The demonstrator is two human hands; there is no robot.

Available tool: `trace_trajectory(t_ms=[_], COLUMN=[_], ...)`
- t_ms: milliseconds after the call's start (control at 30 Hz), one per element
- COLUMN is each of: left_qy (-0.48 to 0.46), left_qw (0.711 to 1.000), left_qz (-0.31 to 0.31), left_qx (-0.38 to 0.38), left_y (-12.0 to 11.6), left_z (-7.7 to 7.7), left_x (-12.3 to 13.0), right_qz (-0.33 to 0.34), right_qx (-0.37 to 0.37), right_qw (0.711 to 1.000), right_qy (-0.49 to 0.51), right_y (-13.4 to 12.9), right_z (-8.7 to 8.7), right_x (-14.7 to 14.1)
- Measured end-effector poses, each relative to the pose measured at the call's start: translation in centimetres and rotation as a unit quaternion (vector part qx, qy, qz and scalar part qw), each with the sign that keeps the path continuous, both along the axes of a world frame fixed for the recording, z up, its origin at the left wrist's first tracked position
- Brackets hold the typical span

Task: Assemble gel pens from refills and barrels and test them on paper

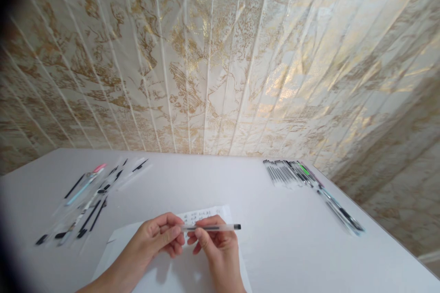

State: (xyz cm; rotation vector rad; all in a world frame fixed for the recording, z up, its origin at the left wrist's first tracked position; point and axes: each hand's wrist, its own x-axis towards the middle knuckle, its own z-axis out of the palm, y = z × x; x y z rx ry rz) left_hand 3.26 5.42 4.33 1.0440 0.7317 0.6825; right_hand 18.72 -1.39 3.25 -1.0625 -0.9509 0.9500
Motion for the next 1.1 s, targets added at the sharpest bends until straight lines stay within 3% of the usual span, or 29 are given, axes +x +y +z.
trace_trajectory(t_ms=[100, 167, 233, 300, 333, 367, 433, 533, 633, 733, 867, 1100], left_qy=[0.008, 0.041, 0.106, 0.176, 0.202, 0.221, 0.25, 0.287, 0.302, 0.313, 0.318, 0.314], left_qw=[0.998, 0.99, 0.969, 0.921, 0.89, 0.86, 0.804, 0.739, 0.705, 0.695, 0.704, 0.749], left_qz=[-0.063, -0.104, -0.1, -0.082, -0.079, -0.079, -0.082, -0.084, -0.094, -0.103, -0.116, -0.1], left_qx=[0.022, 0.081, 0.198, 0.338, 0.401, 0.452, 0.534, 0.604, 0.635, 0.639, 0.624, 0.575], left_y=[-1.0, -1.6, -2.0, -2.0, -1.9, -1.8, -1.6, -1.4, -1.4, -1.2, -0.9, -0.9], left_z=[0.1, 0.2, 0.2, 0.1, -0.1, -0.4, -1.2, -2.4, -3.0, -3.1, -3.1, -2.9], left_x=[0.4, 0.5, 0.1, -0.7, -1.1, -1.5, -2.0, -2.2, -1.8, -1.6, -1.5, -0.8], right_qz=[0.003, 0.021, 0.024, -0.023, -0.07, -0.116, -0.185, -0.238, -0.275, -0.287, -0.294, -0.324], right_qx=[-0.002, -0.005, -0.018, -0.055, -0.083, -0.128, -0.275, -0.374, -0.43, -0.448, -0.457, -0.434], right_qw=[0.997, 0.988, 0.974, 0.951, 0.923, 0.873, 0.706, 0.617, 0.557, 0.531, 0.519, 0.519], right_qy=[-0.071, -0.15, -0.224, -0.304, -0.369, -0.457, -0.626, -0.65, -0.655, -0.66, -0.66, -0.662], right_y=[0.0, 0.2, 0.5, 0.6, 0.3, -0.1, -1.6, -4.7, -7.3, -8.0, -6.8, -6.8], right_z=[1.4, 2.9, 4.3, 5.3, 5.6, 5.7, 5.4, 4.6, 4.1, 3.9, 3.6, 2.6], right_x=[-0.3, 0.3, 2.3, 6.0, 8.4, 11.0, 16.5, 23.5, 27.9, 30.5, 32.3, 30.9])
